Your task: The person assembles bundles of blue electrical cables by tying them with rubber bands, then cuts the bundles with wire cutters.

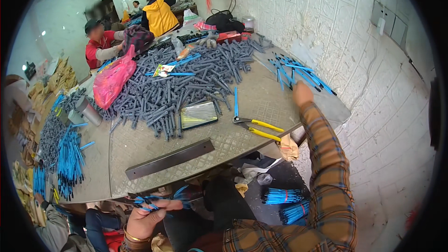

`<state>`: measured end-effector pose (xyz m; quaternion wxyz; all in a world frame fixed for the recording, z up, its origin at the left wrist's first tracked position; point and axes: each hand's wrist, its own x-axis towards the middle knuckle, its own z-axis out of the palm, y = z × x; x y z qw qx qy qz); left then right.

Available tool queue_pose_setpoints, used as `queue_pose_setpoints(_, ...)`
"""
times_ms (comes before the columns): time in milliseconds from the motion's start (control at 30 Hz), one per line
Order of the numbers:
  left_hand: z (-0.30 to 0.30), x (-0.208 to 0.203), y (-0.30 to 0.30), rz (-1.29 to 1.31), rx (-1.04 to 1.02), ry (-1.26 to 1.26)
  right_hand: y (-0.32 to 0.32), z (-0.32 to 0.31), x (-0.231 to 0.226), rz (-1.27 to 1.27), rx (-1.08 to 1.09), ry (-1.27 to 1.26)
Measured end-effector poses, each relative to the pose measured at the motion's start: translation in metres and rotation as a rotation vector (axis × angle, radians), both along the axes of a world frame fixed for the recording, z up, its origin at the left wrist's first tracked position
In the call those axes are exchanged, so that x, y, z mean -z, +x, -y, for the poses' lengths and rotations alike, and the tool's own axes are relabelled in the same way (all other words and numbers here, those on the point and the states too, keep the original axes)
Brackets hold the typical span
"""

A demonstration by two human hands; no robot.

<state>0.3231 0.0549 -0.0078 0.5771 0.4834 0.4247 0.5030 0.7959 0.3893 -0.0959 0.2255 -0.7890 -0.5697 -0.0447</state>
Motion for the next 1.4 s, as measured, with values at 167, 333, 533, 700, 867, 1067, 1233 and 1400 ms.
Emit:
queue_pose_setpoints(167,0.004,0.005,-0.022,0.079,-0.03,-0.01,-0.03,0.069,-0.017,-0.508,-0.471,0.485)
queue_pose_setpoints(333,-0.026,0.007,-0.02,0.317,-0.205,0.028,-0.107,0.17,-0.045,-1.285,-0.678,0.026)
queue_pose_setpoints(533,-0.06,-0.002,0.003,0.532,-0.29,0.178,-0.165,0.237,-0.037,-1.385,-0.86,-0.294)
queue_pose_setpoints(700,-0.062,0.003,0.005,0.548,-0.319,0.217,-0.203,0.268,-0.018,-1.39,-0.901,-0.575)
queue_pose_setpoints(867,-0.055,0.007,0.007,0.38,-0.444,0.245,-0.233,0.286,-0.016,-1.329,-0.935,-0.535)
queue_pose_setpoints(1067,-0.039,-0.001,0.002,0.606,-0.158,0.196,-0.249,0.29,-0.02,-1.499,-0.928,-0.759)
queue_pose_setpoints(1233,-0.04,0.002,0.007,0.933,0.156,0.148,-0.243,0.286,-0.003,-1.544,-0.995,-0.919)
queue_pose_setpoints(1400,-0.037,-0.004,0.017,0.961,0.112,0.21,-0.242,0.285,-0.002,-2.033,-0.996,-1.081)
